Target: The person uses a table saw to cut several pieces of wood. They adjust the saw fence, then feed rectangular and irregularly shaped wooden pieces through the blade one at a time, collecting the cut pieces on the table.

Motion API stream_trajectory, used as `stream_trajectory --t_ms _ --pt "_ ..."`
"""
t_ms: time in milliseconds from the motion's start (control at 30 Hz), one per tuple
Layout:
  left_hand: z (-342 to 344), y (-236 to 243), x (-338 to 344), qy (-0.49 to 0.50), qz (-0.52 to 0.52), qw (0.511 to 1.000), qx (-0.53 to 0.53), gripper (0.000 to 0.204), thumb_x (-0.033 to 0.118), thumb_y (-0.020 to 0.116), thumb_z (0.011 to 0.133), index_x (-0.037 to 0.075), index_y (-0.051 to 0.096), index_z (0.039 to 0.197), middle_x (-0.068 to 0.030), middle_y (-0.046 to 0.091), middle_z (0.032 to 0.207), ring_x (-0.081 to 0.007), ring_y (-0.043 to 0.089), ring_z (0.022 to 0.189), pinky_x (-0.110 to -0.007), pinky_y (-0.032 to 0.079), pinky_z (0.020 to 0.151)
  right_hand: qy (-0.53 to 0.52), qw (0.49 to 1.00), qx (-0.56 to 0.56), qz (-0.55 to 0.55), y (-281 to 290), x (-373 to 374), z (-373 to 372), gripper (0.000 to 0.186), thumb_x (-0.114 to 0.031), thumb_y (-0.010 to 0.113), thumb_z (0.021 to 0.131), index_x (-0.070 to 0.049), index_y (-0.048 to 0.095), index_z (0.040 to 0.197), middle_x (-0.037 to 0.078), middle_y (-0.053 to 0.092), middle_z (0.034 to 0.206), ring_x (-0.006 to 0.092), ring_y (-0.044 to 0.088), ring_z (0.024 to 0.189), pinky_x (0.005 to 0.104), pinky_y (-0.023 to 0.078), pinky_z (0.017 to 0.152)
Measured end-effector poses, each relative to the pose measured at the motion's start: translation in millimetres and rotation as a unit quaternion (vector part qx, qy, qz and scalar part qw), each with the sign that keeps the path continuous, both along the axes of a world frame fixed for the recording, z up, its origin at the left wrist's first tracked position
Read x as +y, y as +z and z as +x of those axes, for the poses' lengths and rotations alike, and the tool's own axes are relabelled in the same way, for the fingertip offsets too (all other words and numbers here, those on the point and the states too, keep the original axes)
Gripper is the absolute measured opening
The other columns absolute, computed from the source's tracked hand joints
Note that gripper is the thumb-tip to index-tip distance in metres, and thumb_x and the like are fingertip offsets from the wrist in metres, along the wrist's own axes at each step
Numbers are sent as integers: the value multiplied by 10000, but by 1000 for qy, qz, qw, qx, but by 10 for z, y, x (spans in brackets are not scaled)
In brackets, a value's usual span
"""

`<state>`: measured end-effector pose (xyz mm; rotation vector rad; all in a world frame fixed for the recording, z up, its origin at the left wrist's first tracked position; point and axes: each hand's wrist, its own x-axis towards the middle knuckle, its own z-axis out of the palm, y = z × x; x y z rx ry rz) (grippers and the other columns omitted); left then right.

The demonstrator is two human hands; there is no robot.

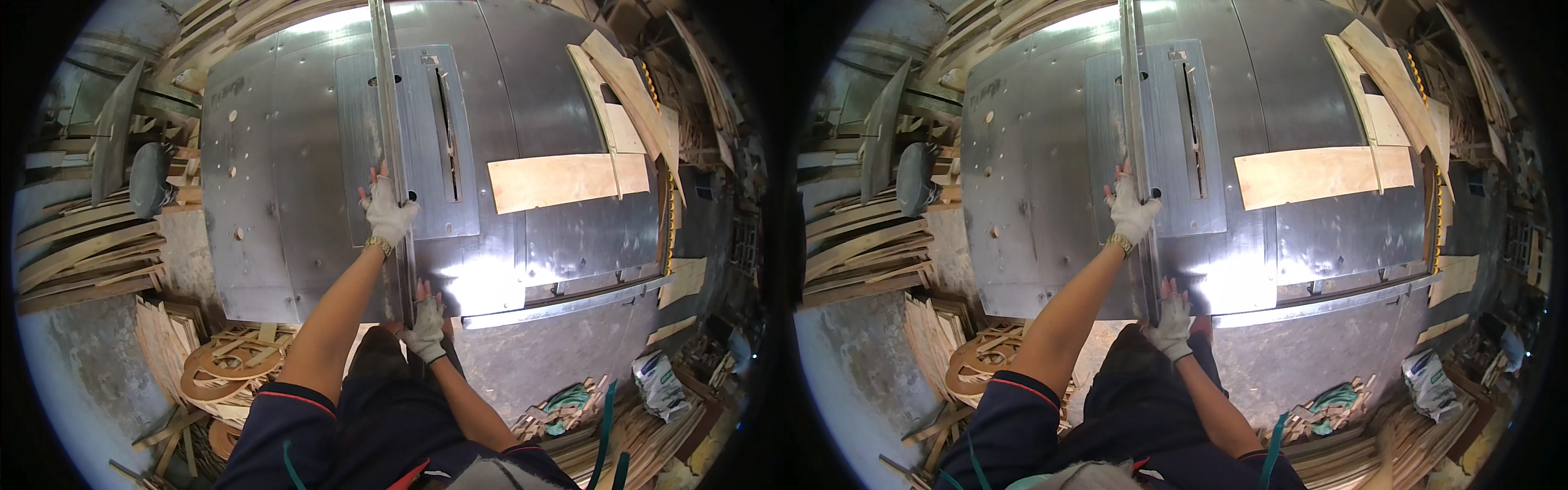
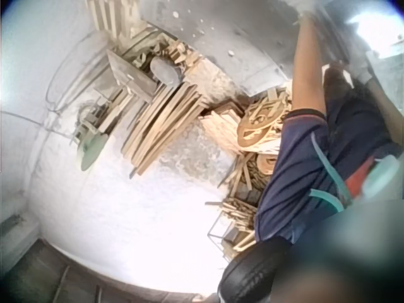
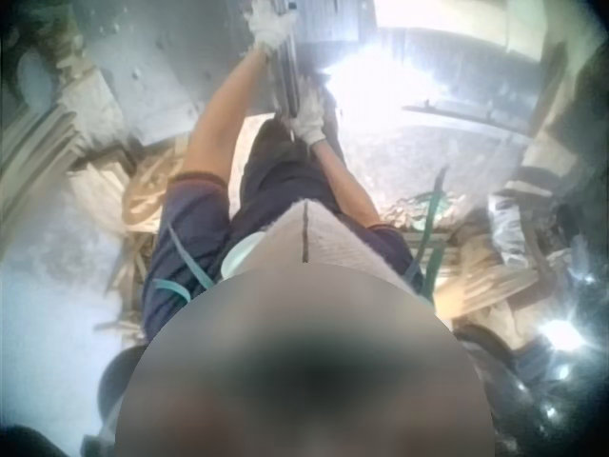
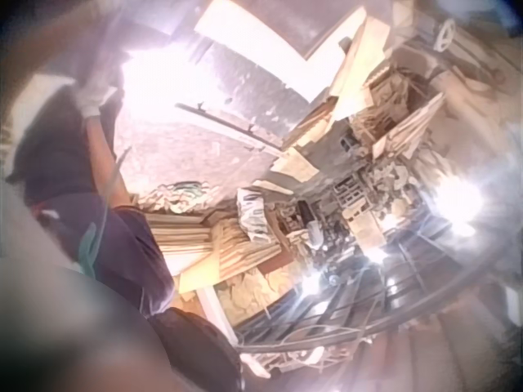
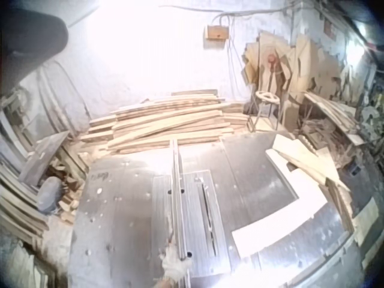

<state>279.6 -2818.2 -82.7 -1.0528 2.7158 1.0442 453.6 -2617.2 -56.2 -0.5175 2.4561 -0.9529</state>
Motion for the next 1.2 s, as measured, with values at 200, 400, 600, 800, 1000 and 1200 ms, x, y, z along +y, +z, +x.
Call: stream_trajectory --t_ms 200,400,600,800,1000,1200 --pt "-3 -15 -17 10 7 1000 15 1040 250 753 697 110 256 1599 -184 387 1589 -227 210 1560 -498 28 1257 -7 998 -53 23 -19 -16 -11 1084 -286 784 642 34 295 1555 202 435 1542 346 320 1506 534 188 1239" --pt "-60 -62 -64 -8 10 999 43 1081 288 767 690 131 225 1612 -169 353 1619 -188 182 1570 -485 -3 1256 -21 998 35 -48 -110 -39 -55 1090 -236 765 616 20 288 1562 194 428 1556 343 331 1503 525 180 1247" --pt "-55 -78 -56 3 8 999 35 1104 302 780 687 138 211 1619 -145 342 1632 -181 182 1570 -478 -13 1257 -30 997 26 -64 -140 -25 -25 1080 -229 750 622 18 285 1565 189 425 1560 333 328 1506 518 179 1248" --pt "-62 -89 -53 -3 1 999 48 1098 302 779 690 142 215 1618 -162 357 1621 -187 190 1568 -477 -6 1257 -29 998 18 -60 -149 -28 -41 1071 -240 736 635 18 281 1570 189 424 1559 332 328 1507 511 181 1246" --pt "-64 -82 -55 -1 2 998 58 1079 310 772 701 157 224 1618 -194 368 1607 -208 189 1569 -483 3 1256 -31 998 22 -54 -148 -32 -32 1075 -218 728 623 15 279 1571 178 416 1571 317 317 1516 505 167 1255" --pt "-59 -58 -48 -3 -8 999 49 1079 307 762 705 160 215 1623 -203 367 1606 -214 194 1568 -468 12 1260 -34 998 2 -58 -162 -28 -27 1090 -206 731 614 0 268 1579 166 410 1578 304 311 1520 493 161 1268"
